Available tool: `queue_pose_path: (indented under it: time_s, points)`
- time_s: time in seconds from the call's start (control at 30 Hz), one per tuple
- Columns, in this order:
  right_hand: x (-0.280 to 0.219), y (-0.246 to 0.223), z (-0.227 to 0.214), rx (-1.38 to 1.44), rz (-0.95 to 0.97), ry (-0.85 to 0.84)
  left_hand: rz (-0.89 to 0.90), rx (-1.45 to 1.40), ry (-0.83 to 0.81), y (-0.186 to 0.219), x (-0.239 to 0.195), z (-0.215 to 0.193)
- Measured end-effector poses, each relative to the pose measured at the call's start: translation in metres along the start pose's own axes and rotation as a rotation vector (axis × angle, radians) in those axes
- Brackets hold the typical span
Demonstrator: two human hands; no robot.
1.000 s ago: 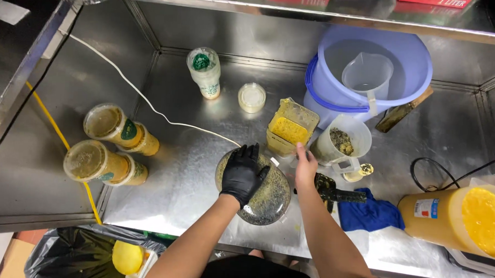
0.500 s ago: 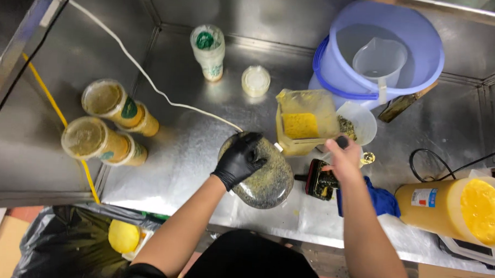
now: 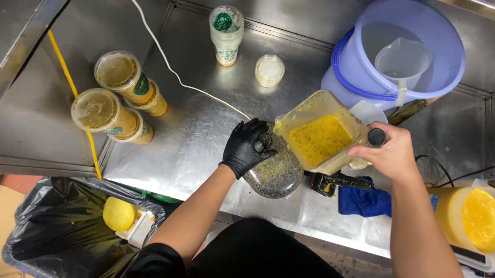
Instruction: The person is blending a yellow drink and pouring it into cups at a workstation.
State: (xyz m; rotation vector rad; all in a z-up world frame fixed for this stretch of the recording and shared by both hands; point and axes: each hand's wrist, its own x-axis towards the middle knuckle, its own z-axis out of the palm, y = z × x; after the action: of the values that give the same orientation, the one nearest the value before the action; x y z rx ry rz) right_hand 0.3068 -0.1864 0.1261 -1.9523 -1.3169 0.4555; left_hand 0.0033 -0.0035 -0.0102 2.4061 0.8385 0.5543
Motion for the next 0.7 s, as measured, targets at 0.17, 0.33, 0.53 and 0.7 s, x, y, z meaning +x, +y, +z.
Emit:
queue_pose_path:
  time_s: [0.17, 0.33, 0.53, 0.7]
  points:
    - [0.011, -0.034, 0.001, -0.109, -0.108, -0.089, -0.006, -0.013, 0.019, 0.004, -0.001, -0.004]
    - [0.016, -0.059, 0.005, -0.166, -0.12, -0.126, 0.041, -0.04, 0.067, 0.007, 0.0, -0.004]
    - [0.021, -0.074, 0.009, -0.229, -0.129, -0.169, -0.007, -0.063, 0.045, 0.01, -0.001, -0.002]
    - [0.025, -0.086, 0.011, -0.241, -0.23, -0.175, -0.001, -0.029, 0.032, 0.006, 0.0, 0.004]
